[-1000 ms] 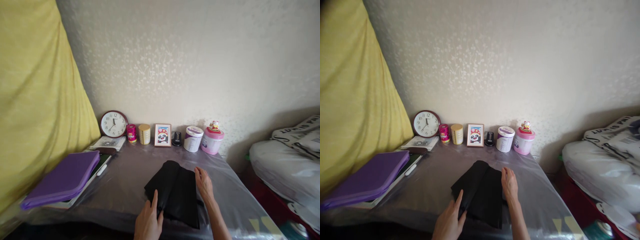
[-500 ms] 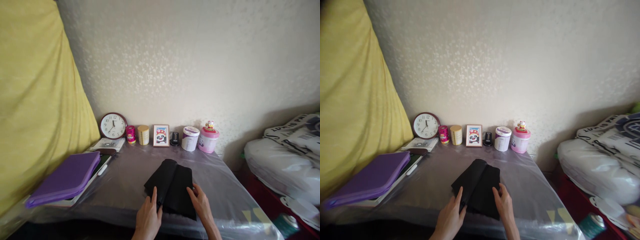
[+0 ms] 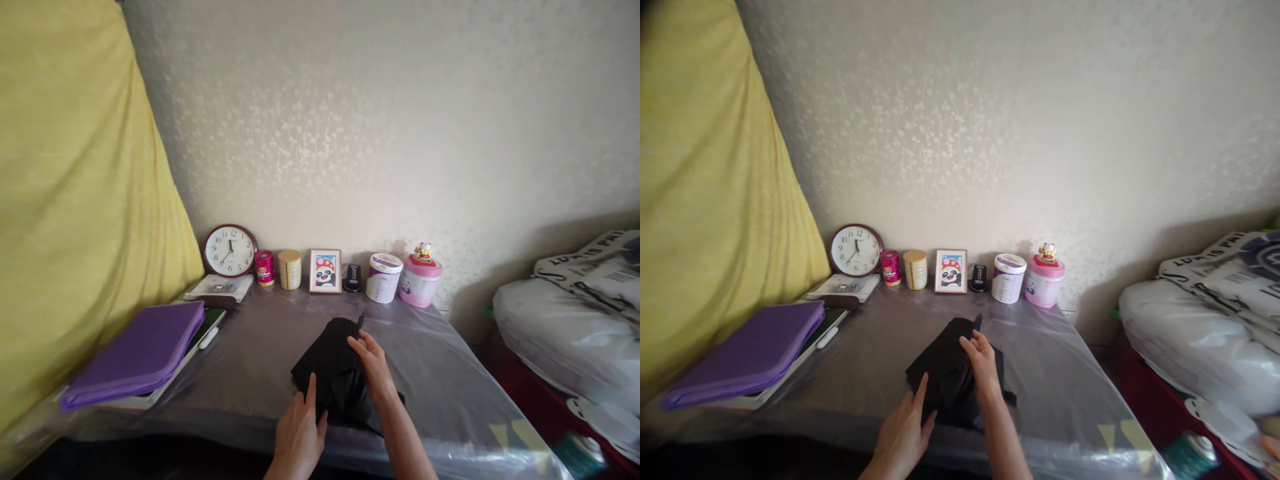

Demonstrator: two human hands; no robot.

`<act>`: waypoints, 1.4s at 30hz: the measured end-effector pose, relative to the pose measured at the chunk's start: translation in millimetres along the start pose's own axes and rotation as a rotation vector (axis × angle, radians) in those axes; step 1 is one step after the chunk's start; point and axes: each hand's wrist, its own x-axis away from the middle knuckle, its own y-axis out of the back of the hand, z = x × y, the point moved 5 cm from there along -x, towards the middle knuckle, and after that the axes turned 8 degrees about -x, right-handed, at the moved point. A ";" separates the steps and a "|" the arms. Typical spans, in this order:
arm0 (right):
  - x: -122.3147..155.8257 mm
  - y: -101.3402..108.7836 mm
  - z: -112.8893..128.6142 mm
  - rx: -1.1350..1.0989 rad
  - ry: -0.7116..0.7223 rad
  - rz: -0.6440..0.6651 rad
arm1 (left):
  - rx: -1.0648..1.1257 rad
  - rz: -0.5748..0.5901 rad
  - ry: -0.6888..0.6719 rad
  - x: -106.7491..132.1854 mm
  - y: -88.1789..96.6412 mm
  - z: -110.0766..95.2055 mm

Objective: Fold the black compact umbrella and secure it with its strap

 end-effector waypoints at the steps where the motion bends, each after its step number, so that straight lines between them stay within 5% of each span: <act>1: -3.2 -6.6 -3.4 -0.005 -0.002 0.000 | -0.001 0.004 0.002 -0.6 -0.8 0.3; 8: -35.3 -30.0 -43.4 0.126 0.049 0.040 | 0.020 0.081 0.009 -4.7 2.0 1.0; 14: -48.1 -29.1 -54.7 0.549 0.178 0.002 | 0.026 0.069 -0.010 -3.5 -2.6 2.8; 18: -45.0 -32.6 -50.5 0.777 0.240 -0.006 | 0.020 -0.115 -0.065 2.0 -3.7 10.7; 22: -42.0 -35.9 -49.1 0.839 0.238 0.063 | 0.056 -0.423 -0.161 9.6 27.0 9.1; 26: -38.9 -40.4 -51.3 0.721 0.185 0.231 | 0.095 -0.421 -0.385 2.4 45.9 -10.2; 35: -16.3 -48.1 -42.4 0.774 0.317 0.485 | -0.031 -0.357 -0.374 -19.9 -7.5 -6.1; 42: 18.8 -38.6 -24.3 0.947 0.617 0.641 | -0.011 -0.239 -0.334 -17.4 -15.6 -9.8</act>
